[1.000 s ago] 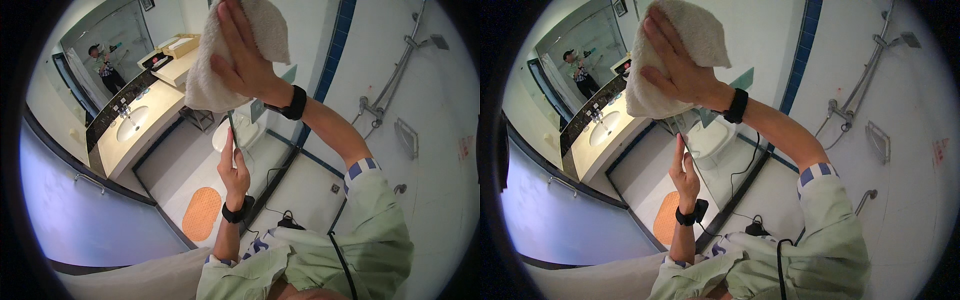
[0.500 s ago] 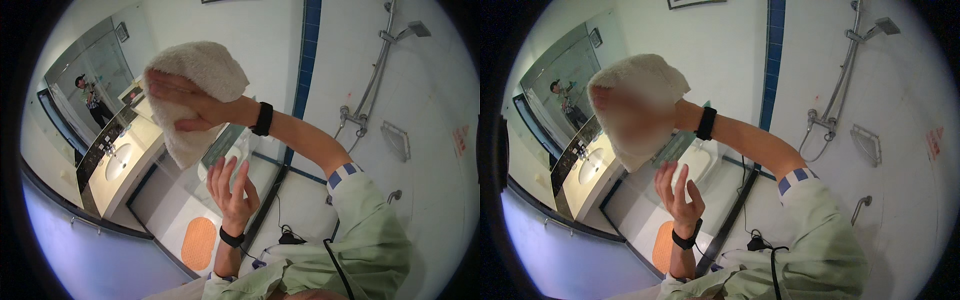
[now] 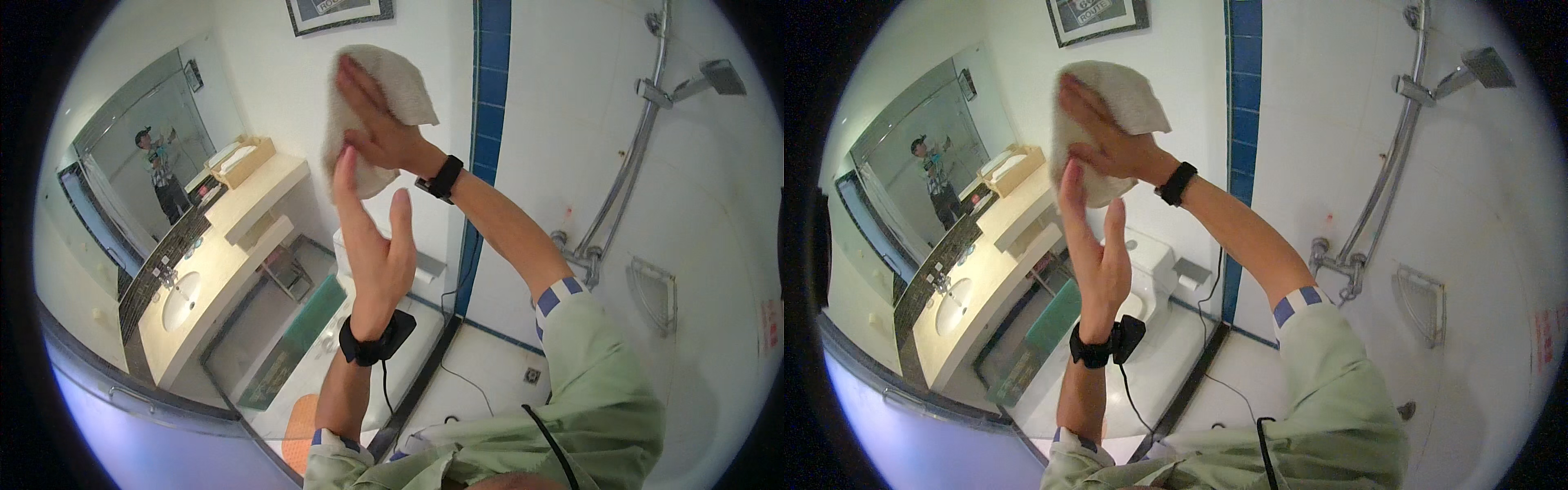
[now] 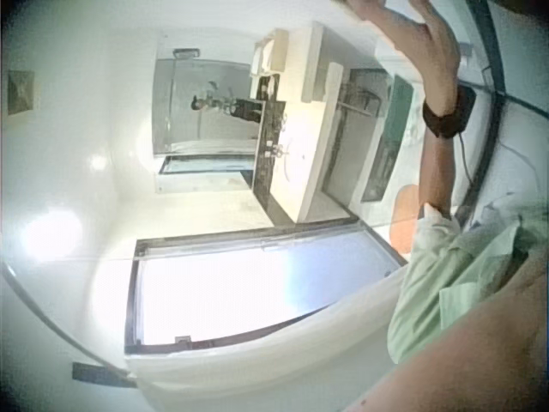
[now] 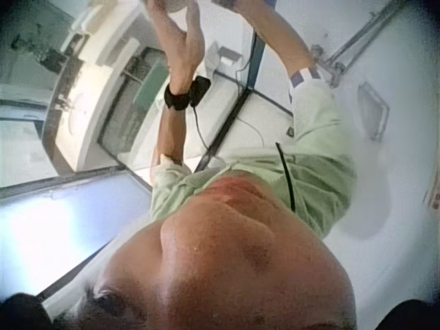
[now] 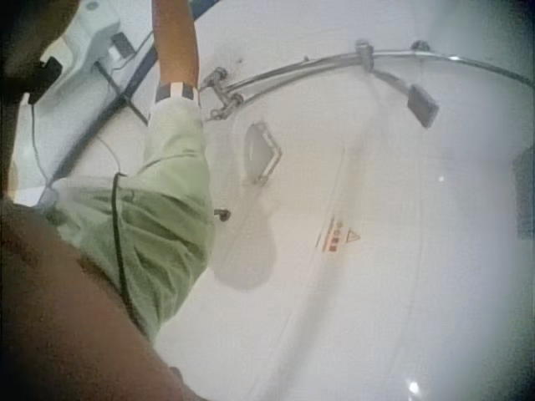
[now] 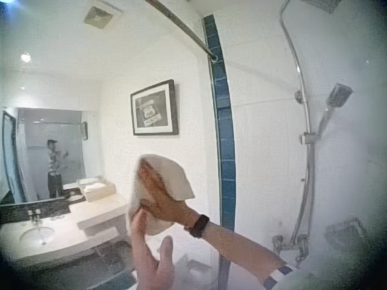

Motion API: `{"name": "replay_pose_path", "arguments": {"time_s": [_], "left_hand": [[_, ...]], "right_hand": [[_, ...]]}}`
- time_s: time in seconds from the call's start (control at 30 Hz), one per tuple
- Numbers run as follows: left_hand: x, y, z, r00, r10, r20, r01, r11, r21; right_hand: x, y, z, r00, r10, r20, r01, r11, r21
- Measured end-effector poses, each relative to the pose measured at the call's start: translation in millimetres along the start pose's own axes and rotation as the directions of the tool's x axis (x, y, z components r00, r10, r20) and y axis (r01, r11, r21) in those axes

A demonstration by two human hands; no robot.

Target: The person wipes various surfaces in a bathroom using a cloth, including the shower door frame, the sink faucet, the glass shower door, and the interior bathroom door frame.

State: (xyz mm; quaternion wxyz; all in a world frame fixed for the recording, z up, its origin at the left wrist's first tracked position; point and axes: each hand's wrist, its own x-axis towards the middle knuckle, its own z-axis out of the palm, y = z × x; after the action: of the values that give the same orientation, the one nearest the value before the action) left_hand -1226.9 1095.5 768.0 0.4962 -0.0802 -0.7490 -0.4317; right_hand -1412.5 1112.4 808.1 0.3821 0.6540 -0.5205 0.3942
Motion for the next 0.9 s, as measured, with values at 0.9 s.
{"name": "replay_pose_path", "arguments": {"time_s": [0.9], "left_hand": [[-4, -80, 158, 0.845, -0.37, 0.387, 0.521, 0.732, -0.439]], "right_hand": [[-128, 94, -28, 0.85, 0.36, -0.383, -0.455, 0.87, -0.191]]}}
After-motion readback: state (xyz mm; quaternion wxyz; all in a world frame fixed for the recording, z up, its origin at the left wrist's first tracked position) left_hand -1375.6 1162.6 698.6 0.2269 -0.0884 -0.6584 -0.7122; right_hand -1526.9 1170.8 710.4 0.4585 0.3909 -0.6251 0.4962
